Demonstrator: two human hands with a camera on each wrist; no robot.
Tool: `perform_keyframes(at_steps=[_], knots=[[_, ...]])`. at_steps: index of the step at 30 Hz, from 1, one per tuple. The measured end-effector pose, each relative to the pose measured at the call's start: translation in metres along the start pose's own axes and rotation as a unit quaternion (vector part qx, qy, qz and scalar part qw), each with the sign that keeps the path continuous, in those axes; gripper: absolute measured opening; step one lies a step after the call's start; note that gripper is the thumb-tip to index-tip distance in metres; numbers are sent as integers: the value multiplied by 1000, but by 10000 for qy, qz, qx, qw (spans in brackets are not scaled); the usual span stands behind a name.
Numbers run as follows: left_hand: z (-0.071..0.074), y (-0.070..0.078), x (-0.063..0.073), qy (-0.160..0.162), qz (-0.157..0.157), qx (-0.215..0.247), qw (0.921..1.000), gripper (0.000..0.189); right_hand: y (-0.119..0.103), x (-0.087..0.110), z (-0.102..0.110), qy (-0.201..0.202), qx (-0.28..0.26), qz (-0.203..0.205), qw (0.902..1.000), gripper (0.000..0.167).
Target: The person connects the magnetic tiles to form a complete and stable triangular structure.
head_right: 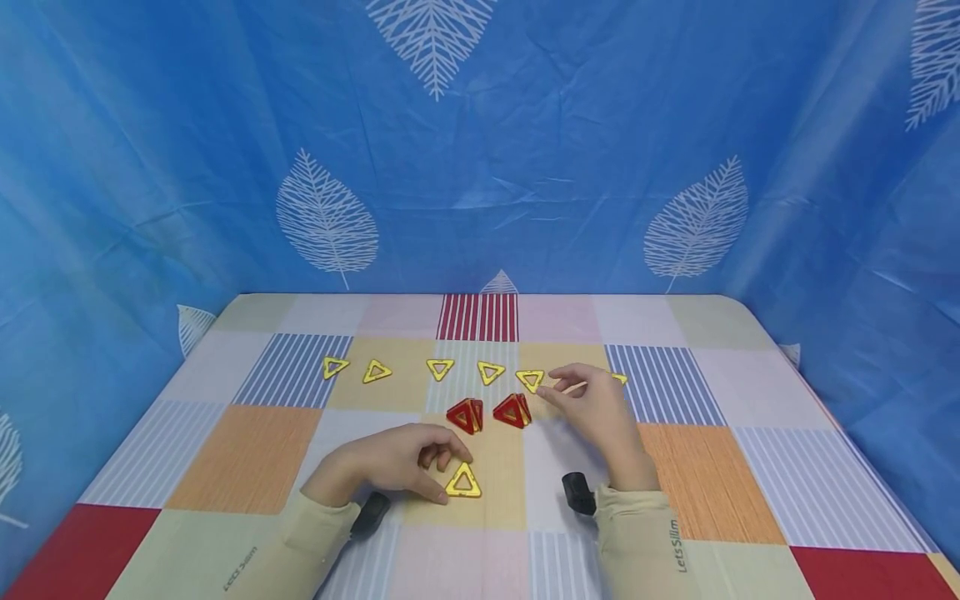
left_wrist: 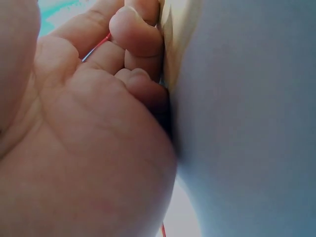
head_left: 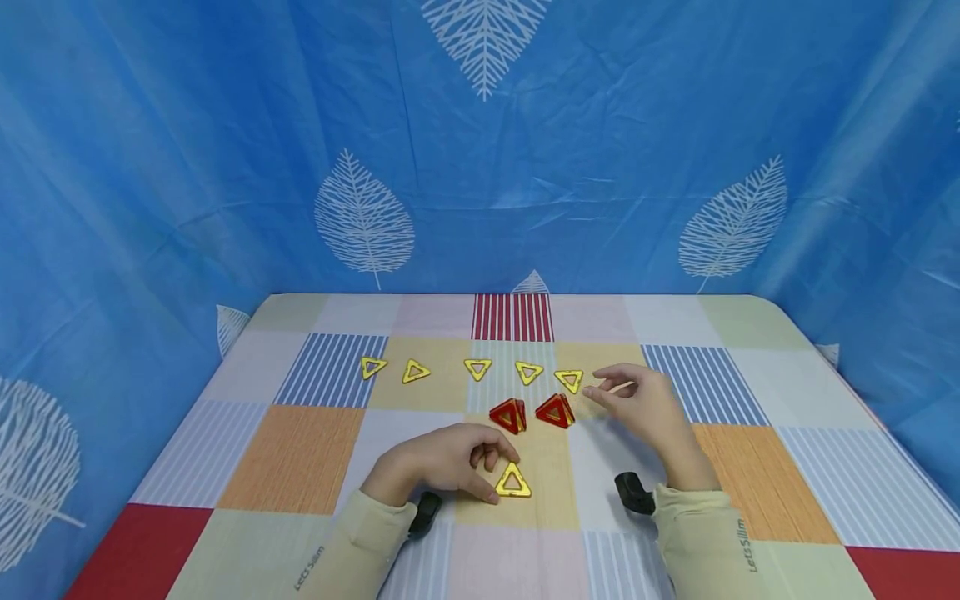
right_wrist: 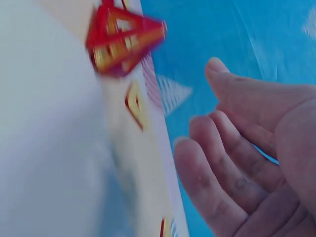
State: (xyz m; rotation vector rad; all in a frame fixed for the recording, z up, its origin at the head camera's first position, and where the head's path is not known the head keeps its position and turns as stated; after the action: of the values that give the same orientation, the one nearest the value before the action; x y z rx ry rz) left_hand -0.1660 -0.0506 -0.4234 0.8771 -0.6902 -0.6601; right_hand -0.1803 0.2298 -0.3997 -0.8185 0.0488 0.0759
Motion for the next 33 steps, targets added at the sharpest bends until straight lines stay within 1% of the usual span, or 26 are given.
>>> perform_keyframes(at_steps=[4, 7, 9, 14, 17, 22, 27, 33], knots=[[0, -1, 0, -1, -7, 48, 10000, 36, 14, 2, 12, 113, -26, -333, 9994, 47], [0, -1, 0, -11, -38, 82, 10000, 36, 21, 2, 16, 72, -106, -494, 9987, 49], [0, -2, -1, -9, -53, 105, 9999, 36, 23, 1, 16, 36, -138, -532, 9985, 51], [0, -3, 0, 11, 11, 118, 9999, 36, 25, -4, 6, -151, -184, -379, 9990, 53], [0, -3, -1, 6, -7, 105, 9999, 36, 25, -7, -1, -275, -155, -309, 9990, 52], [0, -2, -1, -3, -57, 124, 9999, 36, 20, -13, -7, -417, 43, -184, 9990, 54], [1, -2, -1, 19, 34, 132, 9999, 35, 14, -26, -13, -724, 222, 47, 9971, 54], [0, -2, -2, -11, 10, 109, 9999, 35, 14, -41, -18, -965, 655, 83, 9931, 50]])
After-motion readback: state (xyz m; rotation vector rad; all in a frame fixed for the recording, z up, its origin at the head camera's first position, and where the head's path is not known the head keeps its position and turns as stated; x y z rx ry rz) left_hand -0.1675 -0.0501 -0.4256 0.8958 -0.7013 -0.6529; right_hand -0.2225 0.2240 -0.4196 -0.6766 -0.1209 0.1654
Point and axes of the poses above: each hand's wrist, its own x-axis away from the middle knuckle, its own z-axis out of the back of the hand, y = z × x, the point moved 2 cm from there along -x, towards the middle knuckle, and after that the axes turned 4 degrees about -y, right-handed, at the moved point
